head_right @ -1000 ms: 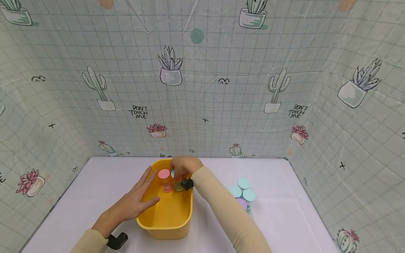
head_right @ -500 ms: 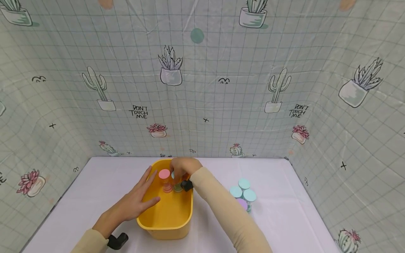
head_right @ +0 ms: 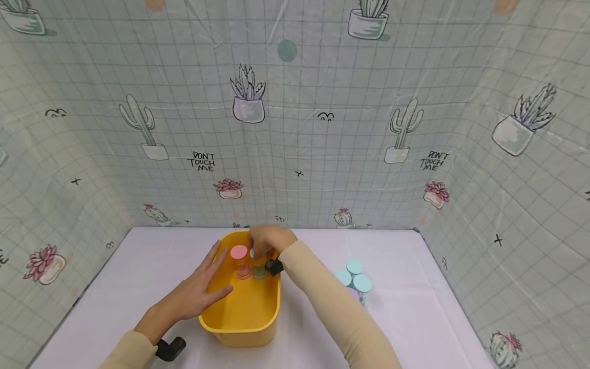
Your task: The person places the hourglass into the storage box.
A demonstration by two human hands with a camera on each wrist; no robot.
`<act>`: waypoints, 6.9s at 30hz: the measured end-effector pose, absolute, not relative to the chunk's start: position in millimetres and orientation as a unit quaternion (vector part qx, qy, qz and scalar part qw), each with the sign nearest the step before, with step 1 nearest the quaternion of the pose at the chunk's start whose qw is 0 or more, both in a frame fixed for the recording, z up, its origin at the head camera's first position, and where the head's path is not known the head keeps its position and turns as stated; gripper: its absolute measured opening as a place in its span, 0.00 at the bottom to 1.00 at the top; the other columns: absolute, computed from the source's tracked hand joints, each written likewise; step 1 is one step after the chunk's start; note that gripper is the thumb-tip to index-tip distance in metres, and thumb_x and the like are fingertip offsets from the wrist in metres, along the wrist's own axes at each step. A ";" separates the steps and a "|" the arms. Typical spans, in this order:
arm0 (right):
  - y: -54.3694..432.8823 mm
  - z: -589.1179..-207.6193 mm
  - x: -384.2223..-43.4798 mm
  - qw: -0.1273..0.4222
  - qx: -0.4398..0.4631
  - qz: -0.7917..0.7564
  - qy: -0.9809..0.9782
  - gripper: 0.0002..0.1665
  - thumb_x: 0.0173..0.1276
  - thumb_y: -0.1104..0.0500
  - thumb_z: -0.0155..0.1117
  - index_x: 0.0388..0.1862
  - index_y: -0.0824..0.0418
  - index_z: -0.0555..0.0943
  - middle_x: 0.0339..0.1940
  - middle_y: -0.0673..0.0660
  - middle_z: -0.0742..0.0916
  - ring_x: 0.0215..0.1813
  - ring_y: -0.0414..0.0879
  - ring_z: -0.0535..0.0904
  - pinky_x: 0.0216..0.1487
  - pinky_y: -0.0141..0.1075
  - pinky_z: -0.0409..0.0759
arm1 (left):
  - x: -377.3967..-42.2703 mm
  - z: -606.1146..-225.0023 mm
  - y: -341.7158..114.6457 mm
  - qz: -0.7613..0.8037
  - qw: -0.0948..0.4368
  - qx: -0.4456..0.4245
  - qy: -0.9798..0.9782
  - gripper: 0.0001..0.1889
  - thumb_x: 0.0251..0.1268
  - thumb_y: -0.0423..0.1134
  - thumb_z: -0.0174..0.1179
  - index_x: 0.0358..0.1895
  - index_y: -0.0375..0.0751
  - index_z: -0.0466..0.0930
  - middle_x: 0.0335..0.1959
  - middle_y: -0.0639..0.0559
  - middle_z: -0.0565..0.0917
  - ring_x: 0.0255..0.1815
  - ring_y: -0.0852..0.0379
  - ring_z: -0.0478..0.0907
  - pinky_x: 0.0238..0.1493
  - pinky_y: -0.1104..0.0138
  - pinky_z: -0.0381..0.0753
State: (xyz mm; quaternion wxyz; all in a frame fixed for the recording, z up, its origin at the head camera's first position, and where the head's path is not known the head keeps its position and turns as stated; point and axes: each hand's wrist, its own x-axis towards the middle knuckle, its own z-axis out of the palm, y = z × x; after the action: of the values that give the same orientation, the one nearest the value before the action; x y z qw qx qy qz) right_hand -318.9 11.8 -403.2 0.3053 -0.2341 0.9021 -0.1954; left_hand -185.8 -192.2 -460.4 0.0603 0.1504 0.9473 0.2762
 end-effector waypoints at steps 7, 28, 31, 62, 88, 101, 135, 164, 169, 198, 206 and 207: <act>9.1 -398.3 -320.9 0.290 -0.249 -0.187 0.905 0.14 0.64 0.65 0.75 0.48 0.57 0.86 0.50 0.55 0.85 0.38 0.48 0.82 0.44 0.37 0.88 | -185.7 -460.7 -195.6 0.279 0.054 0.151 0.947 0.49 0.72 0.66 0.54 0.85 0.50 0.41 0.87 0.49 0.32 0.83 0.34 0.54 0.71 0.34 0.67; 61.1 -364.4 -318.5 0.163 -0.376 -0.213 0.887 0.16 0.75 0.60 0.63 0.58 0.65 0.84 0.56 0.63 0.88 0.60 0.56 0.84 0.61 0.46 0.84 | -186.1 -458.5 -195.0 0.300 0.070 0.145 0.940 0.49 0.71 0.69 0.53 0.85 0.55 0.39 0.87 0.54 0.31 0.84 0.35 0.52 0.71 0.32 0.65; 86.5 -362.5 -317.7 0.142 -0.364 -0.230 0.891 0.17 0.76 0.59 0.62 0.59 0.65 0.83 0.57 0.64 0.87 0.58 0.58 0.84 0.58 0.47 0.85 | -185.2 -459.0 -194.4 0.302 0.066 0.144 0.940 0.49 0.71 0.68 0.54 0.85 0.54 0.40 0.87 0.53 0.31 0.83 0.35 0.53 0.71 0.32 0.66; 268.6 -441.8 -280.0 0.190 -0.230 -0.301 0.906 0.48 0.72 0.41 0.66 0.81 0.61 0.60 0.76 0.75 0.71 0.67 0.74 0.76 0.65 0.61 0.78 | -185.1 -458.1 -192.2 0.292 0.071 0.142 0.943 0.48 0.71 0.68 0.54 0.85 0.53 0.44 0.87 0.53 0.32 0.82 0.34 0.56 0.69 0.33 0.69; 279.8 -457.5 -276.4 0.255 -0.219 -0.352 0.874 0.33 0.72 0.50 0.66 0.72 0.61 0.74 0.71 0.69 0.77 0.71 0.69 0.72 0.59 0.60 0.81 | -186.9 -461.3 -193.6 0.299 0.078 0.141 0.941 0.49 0.70 0.68 0.54 0.85 0.54 0.43 0.87 0.54 0.30 0.83 0.35 0.55 0.71 0.34 0.67; 272.6 -453.0 -281.3 0.261 -0.223 -0.336 0.877 0.28 0.68 0.56 0.66 0.65 0.64 0.79 0.61 0.62 0.84 0.51 0.48 0.77 0.46 0.39 0.79 | -186.4 -461.5 -193.3 0.294 0.069 0.139 0.943 0.48 0.71 0.68 0.54 0.85 0.54 0.43 0.87 0.54 0.31 0.83 0.36 0.56 0.70 0.34 0.69; 260.9 -443.8 -291.3 0.229 -0.221 -0.279 0.906 0.27 0.67 0.58 0.69 0.63 0.67 0.79 0.55 0.63 0.83 0.44 0.47 0.81 0.43 0.39 0.85 | -186.9 -460.5 -194.0 0.295 0.068 0.147 0.942 0.49 0.71 0.68 0.54 0.85 0.52 0.42 0.87 0.51 0.31 0.82 0.34 0.55 0.70 0.34 0.68; 166.9 -347.4 -312.7 0.143 -0.295 -0.254 0.910 0.27 0.72 0.55 0.65 0.68 0.62 0.78 0.39 0.55 0.85 0.34 0.44 0.80 0.39 0.36 0.80 | -182.8 -460.4 -190.8 0.297 0.063 0.150 0.941 0.49 0.72 0.68 0.53 0.85 0.51 0.41 0.87 0.49 0.32 0.83 0.33 0.53 0.70 0.33 0.67; 147.9 -335.2 -312.6 0.134 -0.314 -0.250 0.906 0.27 0.71 0.54 0.65 0.67 0.59 0.79 0.42 0.56 0.86 0.34 0.45 0.77 0.38 0.36 0.78 | -183.4 -459.6 -192.2 0.296 0.058 0.148 0.942 0.49 0.72 0.68 0.53 0.85 0.52 0.41 0.87 0.50 0.32 0.84 0.34 0.48 0.71 0.31 0.63; 56.5 -337.6 -297.4 0.164 -0.398 -0.202 0.880 0.25 0.70 0.52 0.67 0.64 0.56 0.82 0.58 0.55 0.87 0.46 0.46 0.81 0.48 0.36 0.83 | -180.8 -462.9 -194.2 0.288 0.065 0.135 0.946 0.51 0.72 0.71 0.50 0.85 0.51 0.37 0.87 0.53 0.29 0.84 0.33 0.50 0.69 0.29 0.64; 40.5 -344.8 -296.4 0.185 -0.418 -0.197 0.867 0.22 0.69 0.54 0.68 0.60 0.59 0.84 0.57 0.55 0.87 0.47 0.45 0.80 0.49 0.35 0.82 | -181.7 -460.1 -194.2 0.287 0.068 0.134 0.946 0.51 0.72 0.71 0.50 0.85 0.51 0.36 0.87 0.53 0.29 0.84 0.34 0.50 0.69 0.29 0.66; 38.2 -345.9 -295.9 0.186 -0.421 -0.194 0.866 0.21 0.68 0.54 0.68 0.58 0.59 0.84 0.55 0.54 0.87 0.46 0.45 0.80 0.48 0.35 0.82 | -181.9 -459.7 -194.0 0.287 0.068 0.135 0.946 0.51 0.72 0.71 0.50 0.85 0.51 0.36 0.87 0.53 0.29 0.84 0.34 0.50 0.68 0.29 0.66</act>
State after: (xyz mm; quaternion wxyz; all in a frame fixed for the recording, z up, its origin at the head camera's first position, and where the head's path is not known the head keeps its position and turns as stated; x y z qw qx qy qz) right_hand -295.9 38.2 -345.9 0.1857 -0.4208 0.8665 -0.1942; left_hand -181.9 -194.0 -459.7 0.0678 0.1349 0.9458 0.2875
